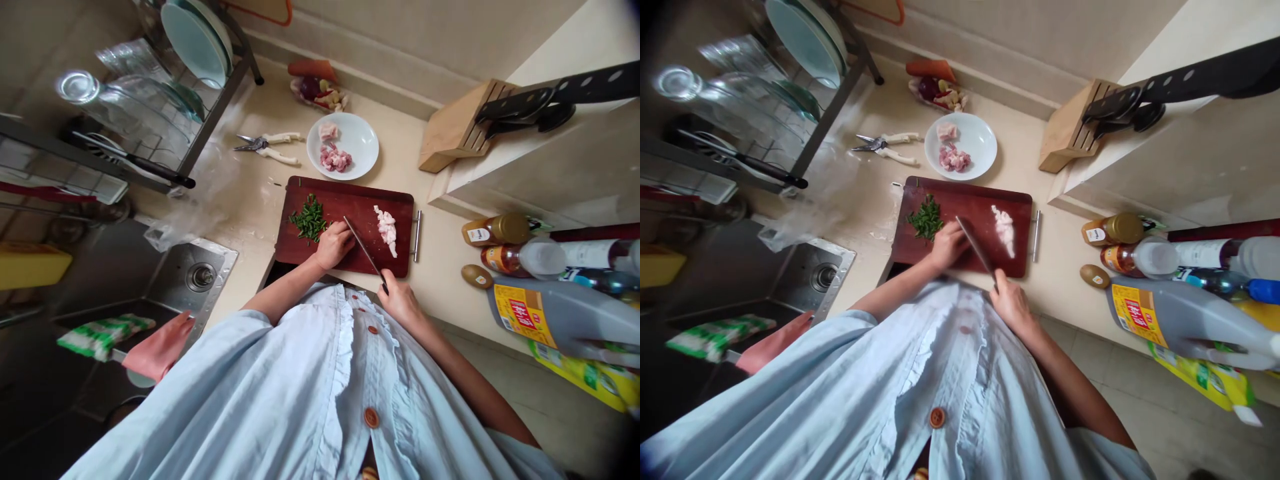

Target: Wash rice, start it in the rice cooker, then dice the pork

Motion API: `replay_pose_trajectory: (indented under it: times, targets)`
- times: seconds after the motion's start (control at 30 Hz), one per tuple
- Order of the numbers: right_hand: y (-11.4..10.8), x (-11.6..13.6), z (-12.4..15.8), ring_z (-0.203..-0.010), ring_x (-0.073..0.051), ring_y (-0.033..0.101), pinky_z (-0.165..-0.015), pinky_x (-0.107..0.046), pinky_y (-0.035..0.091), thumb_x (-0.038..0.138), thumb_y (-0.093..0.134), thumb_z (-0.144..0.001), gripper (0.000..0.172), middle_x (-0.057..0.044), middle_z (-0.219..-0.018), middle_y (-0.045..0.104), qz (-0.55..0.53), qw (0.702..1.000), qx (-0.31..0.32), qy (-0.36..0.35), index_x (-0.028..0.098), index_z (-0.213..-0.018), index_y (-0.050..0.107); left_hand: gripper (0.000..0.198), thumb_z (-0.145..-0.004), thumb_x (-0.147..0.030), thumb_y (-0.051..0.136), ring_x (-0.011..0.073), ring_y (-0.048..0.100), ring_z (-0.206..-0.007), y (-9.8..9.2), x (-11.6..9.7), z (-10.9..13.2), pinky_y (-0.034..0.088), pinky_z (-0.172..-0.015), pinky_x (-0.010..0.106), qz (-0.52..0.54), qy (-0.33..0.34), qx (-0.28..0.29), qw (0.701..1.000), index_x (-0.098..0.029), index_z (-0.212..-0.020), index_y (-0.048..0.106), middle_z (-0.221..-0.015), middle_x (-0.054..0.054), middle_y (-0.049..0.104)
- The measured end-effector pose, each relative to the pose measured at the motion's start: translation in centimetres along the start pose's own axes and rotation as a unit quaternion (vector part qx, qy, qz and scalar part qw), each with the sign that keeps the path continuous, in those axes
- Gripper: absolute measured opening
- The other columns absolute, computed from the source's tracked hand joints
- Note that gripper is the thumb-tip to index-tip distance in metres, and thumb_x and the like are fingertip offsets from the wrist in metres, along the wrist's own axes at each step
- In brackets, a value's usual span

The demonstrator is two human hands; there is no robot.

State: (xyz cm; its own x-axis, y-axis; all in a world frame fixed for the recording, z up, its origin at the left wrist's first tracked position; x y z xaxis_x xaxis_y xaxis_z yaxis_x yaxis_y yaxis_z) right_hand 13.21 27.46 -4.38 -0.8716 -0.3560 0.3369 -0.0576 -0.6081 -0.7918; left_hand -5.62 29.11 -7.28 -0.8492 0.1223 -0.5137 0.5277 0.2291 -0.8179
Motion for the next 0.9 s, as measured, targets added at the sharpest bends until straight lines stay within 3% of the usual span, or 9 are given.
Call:
replay_pose_trajectory:
  times: [0.2, 0.5, 0.63, 0.77, 0.9]
  targets:
    - [-2.1, 0.5, -1.3, -0.062, -0.019, 0.06, -0.057, -0.025, 0.034, 0.025, 0.039, -0.087, 0.028, -0.006, -0.07, 0.065, -0.065, 0.997, -0.023, -0.018, 0.016, -0.109, 0.054, 0.021, -0.091, -0.027, 0.049, 0.0172, 0.057, -0.084, 0.1, 0.0, 0.0, 0.047, -0.076, 0.029, 0.005, -0.004, -0.019, 1.0, -0.017, -0.085, 0.067, -0.088, 0.007, 0.064]
    - [-2.4, -0.8, 2.6, -0.056, -0.018, 0.058, -0.054, -0.025, 0.03, 0.023, 0.039, -0.085, 0.031, -0.004, -0.064, 0.062, -0.05, 0.998, 0.01, -0.025, 0.017, -0.111, 0.055, 0.018, -0.089, -0.025, 0.052, 0.0186, 0.053, -0.085, -0.3, -0.4, -0.3, 0.047, -0.077, 0.03, -0.007, 0.012, -0.01, 1.0, -0.016, -0.092, 0.067, -0.097, 0.007, 0.064]
    - [-2.0, 0.5, -0.4, -0.057, -0.019, 0.058, -0.054, -0.026, 0.029, 0.023, 0.04, -0.085, 0.027, -0.004, -0.063, 0.062, -0.05, 0.998, 0.033, -0.025, 0.017, -0.107, 0.054, 0.018, -0.089, -0.023, 0.051, 0.0193, 0.052, -0.085, -0.1, -0.3, -0.4, 0.047, -0.077, 0.031, -0.006, 0.009, 0.007, 1.0, -0.016, -0.09, 0.067, -0.095, 0.007, 0.064]
    - [-1.7, 2.2, -3.9, -0.06, -0.02, 0.059, -0.055, -0.026, 0.029, 0.023, 0.041, -0.085, 0.026, -0.006, -0.069, 0.064, -0.043, 0.999, -0.004, -0.033, 0.017, -0.106, 0.054, 0.017, -0.088, -0.024, 0.052, 0.0191, 0.05, -0.082, -0.1, -0.2, -0.4, 0.045, -0.072, 0.03, -0.007, 0.017, 0.001, 1.0, -0.015, -0.084, 0.066, -0.092, 0.007, 0.063]
    - [-1.2, 1.5, -2.9, -0.06, -0.019, 0.058, -0.054, -0.026, 0.029, 0.024, 0.042, -0.084, 0.027, -0.005, -0.067, 0.064, -0.045, 0.998, -0.001, -0.031, 0.018, -0.108, 0.053, 0.018, -0.089, -0.025, 0.051, 0.019, 0.049, -0.08, 0.0, -0.2, -0.2, 0.045, -0.071, 0.031, -0.017, 0.014, -0.003, 1.0, -0.016, -0.083, 0.066, -0.088, 0.007, 0.063]
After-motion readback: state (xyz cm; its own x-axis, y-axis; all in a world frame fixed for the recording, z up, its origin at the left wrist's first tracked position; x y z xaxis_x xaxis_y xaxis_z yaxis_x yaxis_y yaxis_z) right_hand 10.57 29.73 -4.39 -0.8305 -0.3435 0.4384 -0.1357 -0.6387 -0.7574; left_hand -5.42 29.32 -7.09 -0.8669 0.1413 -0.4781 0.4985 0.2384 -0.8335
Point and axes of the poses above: each hand's wrist, its own z-axis away from the middle knuckle, its own y-axis out of the palm, x = y × z, the point moved 5 cm from there along -z, towards the middle knuckle
